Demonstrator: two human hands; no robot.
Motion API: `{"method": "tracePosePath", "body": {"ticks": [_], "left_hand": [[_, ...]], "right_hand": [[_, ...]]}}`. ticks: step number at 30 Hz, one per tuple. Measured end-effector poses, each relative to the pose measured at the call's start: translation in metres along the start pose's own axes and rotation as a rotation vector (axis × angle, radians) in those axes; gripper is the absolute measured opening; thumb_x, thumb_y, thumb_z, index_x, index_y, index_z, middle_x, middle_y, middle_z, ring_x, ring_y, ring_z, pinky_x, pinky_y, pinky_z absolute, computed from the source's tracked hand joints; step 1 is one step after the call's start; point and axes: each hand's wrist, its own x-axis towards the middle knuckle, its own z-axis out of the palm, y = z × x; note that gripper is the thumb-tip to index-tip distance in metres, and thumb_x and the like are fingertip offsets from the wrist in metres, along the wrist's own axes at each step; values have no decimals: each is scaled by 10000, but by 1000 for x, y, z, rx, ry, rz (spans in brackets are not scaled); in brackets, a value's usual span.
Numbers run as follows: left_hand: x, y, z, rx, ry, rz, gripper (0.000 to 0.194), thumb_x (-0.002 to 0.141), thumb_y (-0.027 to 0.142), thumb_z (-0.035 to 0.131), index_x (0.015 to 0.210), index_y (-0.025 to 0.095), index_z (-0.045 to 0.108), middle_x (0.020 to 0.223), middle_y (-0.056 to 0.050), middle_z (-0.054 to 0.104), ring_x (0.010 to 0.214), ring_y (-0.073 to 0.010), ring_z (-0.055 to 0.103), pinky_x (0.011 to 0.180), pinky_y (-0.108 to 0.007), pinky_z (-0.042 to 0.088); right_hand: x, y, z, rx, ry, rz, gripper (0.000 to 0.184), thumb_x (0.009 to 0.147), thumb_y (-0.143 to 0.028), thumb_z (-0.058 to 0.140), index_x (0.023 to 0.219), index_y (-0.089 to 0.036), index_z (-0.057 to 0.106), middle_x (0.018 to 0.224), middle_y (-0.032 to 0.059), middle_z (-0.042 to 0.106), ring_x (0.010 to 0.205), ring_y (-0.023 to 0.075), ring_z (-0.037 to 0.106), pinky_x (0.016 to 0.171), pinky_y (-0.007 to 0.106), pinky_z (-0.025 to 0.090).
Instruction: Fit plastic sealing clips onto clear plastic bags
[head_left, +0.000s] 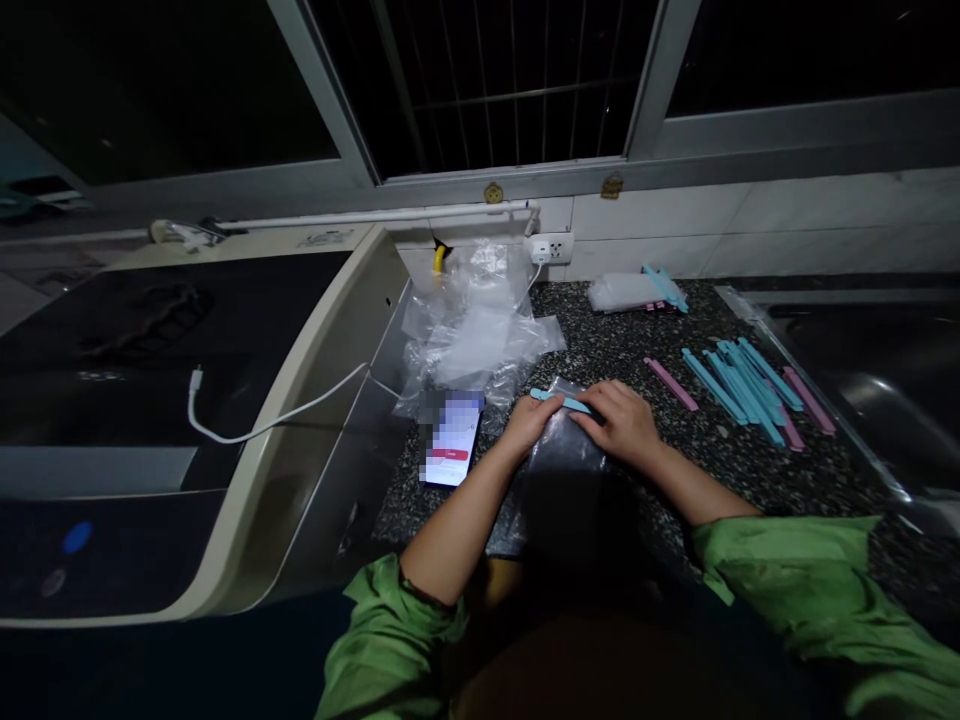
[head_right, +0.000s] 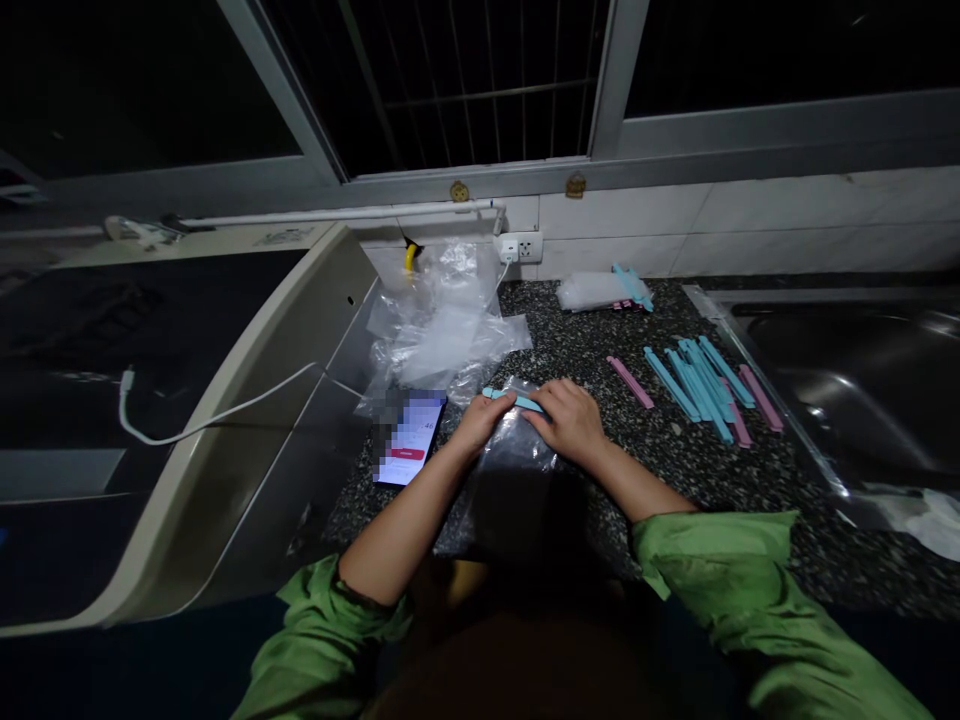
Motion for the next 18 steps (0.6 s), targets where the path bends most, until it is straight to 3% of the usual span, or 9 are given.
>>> {"method": "tracePosePath", "body": {"ticks": [6, 9, 14, 18], "left_hand": [[0, 1, 0, -5, -17, -21, 360, 624, 447, 662, 504, 144, 510, 470, 36, 439, 493, -77, 361, 518, -233, 282], [-1, 1, -1, -18, -83, -34, 362, 619, 459, 668, 524, 139, 527, 492, 29, 471, 491, -78, 377, 522, -230, 289], [0, 5, -5, -48, -80, 0, 254, 552, 323, 714, 662, 132, 587, 581, 42, 542, 564, -86, 442, 599, -217, 344], [0, 10, -8, -60, -47, 13, 164, 571, 205, 637, 716, 139, 601, 593, 47, 552, 580, -92, 464, 616, -213, 362]], "right_hand": [[-1, 1, 3, 21, -20, 14, 197, 858, -335, 516, 872, -191, 650, 795, 52, 650, 758, 172, 554, 686, 291, 421], [-2, 2, 4, 11, -12, 15, 198, 860, -334, 516, 873, -187, 648, 794, 48, 657, 744, 167, 567, 686, 291, 419], [-5, 8, 0, -3, 30, 43, 196, 859, -332, 514, 862, -193, 653, 781, 48, 657, 739, 170, 576, 672, 296, 420], [-7, 12, -3, 23, 53, 47, 180, 850, -319, 529, 875, -194, 656, 781, 55, 652, 740, 175, 578, 685, 301, 451]]}}
